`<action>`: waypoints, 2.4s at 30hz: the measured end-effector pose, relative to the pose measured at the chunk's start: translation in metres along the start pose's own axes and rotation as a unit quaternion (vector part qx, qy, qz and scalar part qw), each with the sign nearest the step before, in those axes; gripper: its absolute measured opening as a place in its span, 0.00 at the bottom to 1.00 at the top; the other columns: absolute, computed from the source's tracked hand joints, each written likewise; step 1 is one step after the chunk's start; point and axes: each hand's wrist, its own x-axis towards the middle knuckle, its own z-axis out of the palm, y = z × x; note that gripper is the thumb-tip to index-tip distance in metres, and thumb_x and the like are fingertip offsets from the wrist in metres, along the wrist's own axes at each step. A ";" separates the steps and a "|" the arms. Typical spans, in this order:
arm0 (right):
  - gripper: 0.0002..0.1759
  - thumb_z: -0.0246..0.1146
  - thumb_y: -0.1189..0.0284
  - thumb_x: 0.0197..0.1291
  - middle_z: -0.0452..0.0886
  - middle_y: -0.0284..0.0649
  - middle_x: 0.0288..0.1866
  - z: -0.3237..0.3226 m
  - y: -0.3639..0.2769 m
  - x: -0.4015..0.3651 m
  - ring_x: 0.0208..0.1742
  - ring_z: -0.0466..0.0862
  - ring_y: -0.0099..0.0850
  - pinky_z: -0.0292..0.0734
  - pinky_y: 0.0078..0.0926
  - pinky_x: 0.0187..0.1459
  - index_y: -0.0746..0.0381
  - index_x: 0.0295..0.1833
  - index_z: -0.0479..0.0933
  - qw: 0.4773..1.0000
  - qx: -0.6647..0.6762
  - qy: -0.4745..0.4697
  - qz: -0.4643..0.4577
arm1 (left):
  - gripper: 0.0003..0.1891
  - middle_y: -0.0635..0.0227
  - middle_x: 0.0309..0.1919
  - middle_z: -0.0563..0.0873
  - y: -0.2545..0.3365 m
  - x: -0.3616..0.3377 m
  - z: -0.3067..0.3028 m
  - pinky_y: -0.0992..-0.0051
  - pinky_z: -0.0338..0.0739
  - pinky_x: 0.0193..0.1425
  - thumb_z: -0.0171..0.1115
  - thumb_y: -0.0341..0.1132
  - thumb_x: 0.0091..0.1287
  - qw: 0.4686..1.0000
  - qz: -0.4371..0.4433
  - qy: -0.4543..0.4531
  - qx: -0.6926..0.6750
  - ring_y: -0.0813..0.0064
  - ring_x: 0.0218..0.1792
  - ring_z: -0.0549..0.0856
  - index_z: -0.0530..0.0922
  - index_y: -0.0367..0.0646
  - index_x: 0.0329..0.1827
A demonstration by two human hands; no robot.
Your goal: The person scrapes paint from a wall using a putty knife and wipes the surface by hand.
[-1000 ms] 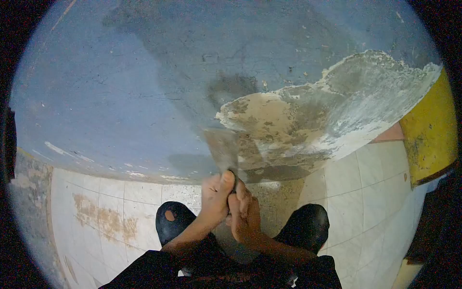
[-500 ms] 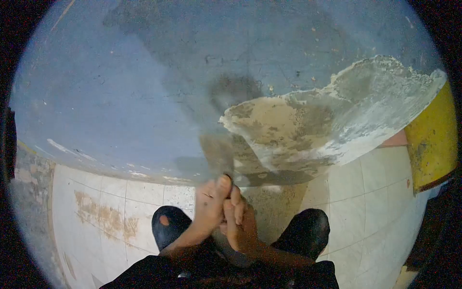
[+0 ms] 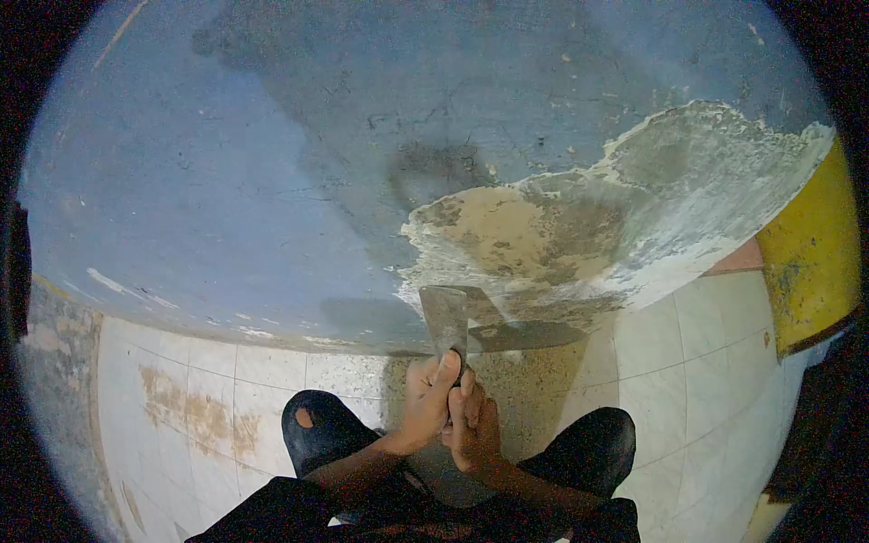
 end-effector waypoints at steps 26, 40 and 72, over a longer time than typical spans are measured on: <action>0.15 0.44 0.62 0.68 0.64 0.30 0.22 -0.001 -0.081 0.038 0.22 0.65 0.14 0.59 0.12 0.20 0.64 0.41 0.64 0.945 0.262 -0.038 0.194 | 0.24 0.60 0.11 0.73 0.059 0.002 -0.001 0.76 0.68 0.16 0.45 0.48 0.69 0.998 0.061 -0.012 -0.026 0.71 0.11 0.73 0.66 0.39 0.18; 0.15 0.43 0.64 0.67 0.69 0.38 0.27 -0.008 -0.039 0.015 0.28 0.71 0.22 0.66 0.23 0.28 0.66 0.43 0.65 0.963 0.174 -0.047 0.200 | 0.23 0.70 0.13 0.72 0.011 -0.002 -0.005 0.83 0.64 0.18 0.45 0.45 0.70 0.998 -0.005 -0.028 -0.051 0.84 0.15 0.71 0.68 0.38 0.20; 0.13 0.53 0.65 0.64 0.66 0.32 0.21 -0.006 -0.070 0.044 0.21 0.68 0.19 0.64 0.19 0.20 0.65 0.37 0.68 0.937 0.291 -0.021 0.189 | 0.22 0.61 0.10 0.72 0.054 0.009 0.005 0.77 0.66 0.14 0.43 0.46 0.70 0.993 0.107 0.048 -0.022 0.73 0.10 0.72 0.67 0.38 0.22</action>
